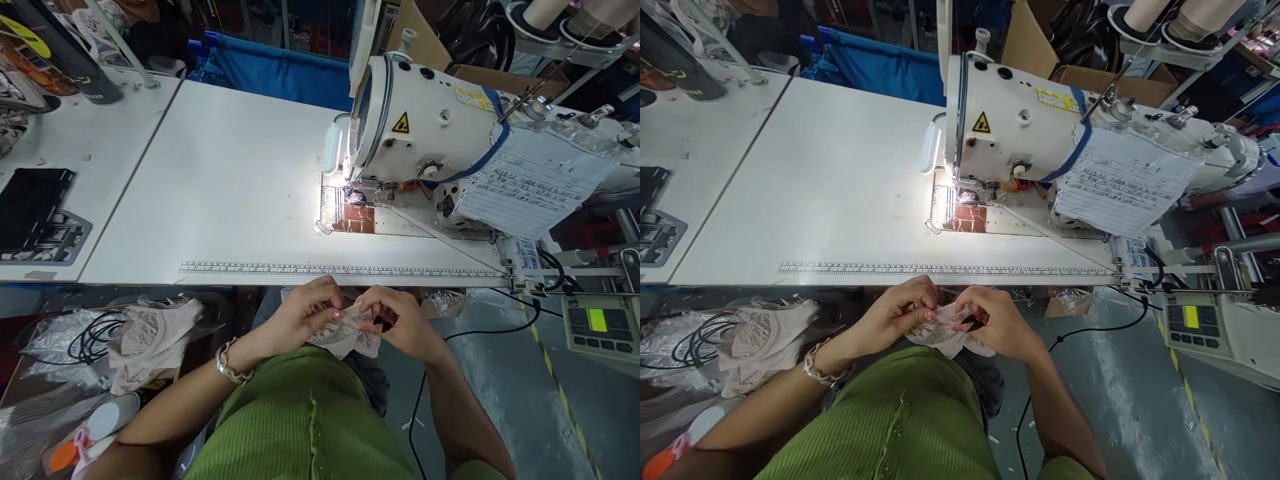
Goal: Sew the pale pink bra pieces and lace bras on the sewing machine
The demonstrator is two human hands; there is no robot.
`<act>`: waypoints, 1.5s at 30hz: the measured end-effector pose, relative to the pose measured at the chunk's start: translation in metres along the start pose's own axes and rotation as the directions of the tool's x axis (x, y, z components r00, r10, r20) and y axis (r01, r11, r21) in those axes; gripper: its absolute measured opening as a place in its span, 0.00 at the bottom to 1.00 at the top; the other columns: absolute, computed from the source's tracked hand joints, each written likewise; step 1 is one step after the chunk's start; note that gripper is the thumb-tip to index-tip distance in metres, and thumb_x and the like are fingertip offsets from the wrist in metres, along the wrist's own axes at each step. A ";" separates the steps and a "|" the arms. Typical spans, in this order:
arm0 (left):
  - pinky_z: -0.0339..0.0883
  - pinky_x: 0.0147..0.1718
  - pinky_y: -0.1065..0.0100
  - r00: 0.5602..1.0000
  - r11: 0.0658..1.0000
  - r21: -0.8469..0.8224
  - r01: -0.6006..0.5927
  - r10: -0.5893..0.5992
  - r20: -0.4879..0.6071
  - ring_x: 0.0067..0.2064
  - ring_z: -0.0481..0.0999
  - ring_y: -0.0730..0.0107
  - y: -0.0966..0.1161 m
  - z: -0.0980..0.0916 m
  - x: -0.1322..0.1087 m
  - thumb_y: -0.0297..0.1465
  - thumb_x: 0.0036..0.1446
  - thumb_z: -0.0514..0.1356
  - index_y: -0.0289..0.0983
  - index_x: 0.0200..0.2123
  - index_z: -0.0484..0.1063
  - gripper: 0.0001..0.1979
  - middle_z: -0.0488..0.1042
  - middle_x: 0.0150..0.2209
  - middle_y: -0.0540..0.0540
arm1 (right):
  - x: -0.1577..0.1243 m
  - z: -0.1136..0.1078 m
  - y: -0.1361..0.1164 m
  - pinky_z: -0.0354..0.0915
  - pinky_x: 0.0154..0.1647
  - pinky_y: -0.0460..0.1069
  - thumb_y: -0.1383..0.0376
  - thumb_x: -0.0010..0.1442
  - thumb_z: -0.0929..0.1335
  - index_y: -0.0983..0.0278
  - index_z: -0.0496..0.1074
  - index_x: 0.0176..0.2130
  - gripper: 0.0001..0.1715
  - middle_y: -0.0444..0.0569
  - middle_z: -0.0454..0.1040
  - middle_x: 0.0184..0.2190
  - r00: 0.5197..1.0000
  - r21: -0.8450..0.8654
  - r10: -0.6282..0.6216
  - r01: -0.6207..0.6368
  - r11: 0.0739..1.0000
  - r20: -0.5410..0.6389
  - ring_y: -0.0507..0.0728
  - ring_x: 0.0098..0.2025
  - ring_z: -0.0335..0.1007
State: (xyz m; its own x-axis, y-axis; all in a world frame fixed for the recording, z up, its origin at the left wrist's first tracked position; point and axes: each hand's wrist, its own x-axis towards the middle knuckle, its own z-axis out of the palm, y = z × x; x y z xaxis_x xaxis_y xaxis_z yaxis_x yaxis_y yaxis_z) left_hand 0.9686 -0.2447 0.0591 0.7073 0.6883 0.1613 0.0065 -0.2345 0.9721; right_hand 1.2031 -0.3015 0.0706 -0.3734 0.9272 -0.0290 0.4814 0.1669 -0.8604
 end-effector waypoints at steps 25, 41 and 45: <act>0.62 0.34 0.70 0.997 0.996 0.092 0.018 -0.011 -0.075 0.36 0.69 0.70 -0.001 0.007 -0.003 0.28 0.66 0.55 0.38 0.31 0.66 0.08 0.68 0.33 0.48 | 0.012 0.002 -0.006 0.61 0.19 0.45 0.56 0.63 0.71 0.60 0.67 0.30 0.15 0.47 0.76 0.34 0.959 0.375 0.115 -0.009 0.927 -0.259 0.46 0.19 0.60; 0.68 0.31 0.71 0.971 0.981 0.063 0.184 -0.172 -0.164 0.34 0.78 0.66 0.000 0.027 0.006 0.39 0.61 0.64 0.38 0.38 0.75 0.10 0.81 0.35 0.45 | 0.013 0.014 -0.021 0.59 0.22 0.45 0.56 0.63 0.70 0.58 0.63 0.34 0.13 0.40 0.69 0.24 0.952 0.253 0.126 -0.054 0.966 -0.278 0.49 0.22 0.60; 0.58 0.23 0.74 0.932 0.965 -0.026 0.259 -0.257 -0.255 0.24 0.69 0.73 -0.004 0.033 0.009 0.40 0.60 0.63 0.37 0.28 0.78 0.13 0.76 0.23 0.50 | 0.013 0.010 -0.020 0.62 0.23 0.46 0.50 0.66 0.67 0.58 0.69 0.35 0.16 0.43 0.71 0.26 0.950 0.219 0.119 -0.056 0.974 -0.290 0.51 0.23 0.65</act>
State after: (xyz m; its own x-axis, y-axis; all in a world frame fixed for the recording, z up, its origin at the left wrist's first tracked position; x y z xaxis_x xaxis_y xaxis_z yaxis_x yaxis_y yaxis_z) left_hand 0.9982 -0.2608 0.0510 0.4773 0.8770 -0.0563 0.1717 -0.0303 0.9847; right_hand 1.1804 -0.2957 0.0825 -0.0673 0.9976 0.0171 0.3157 0.0376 -0.9481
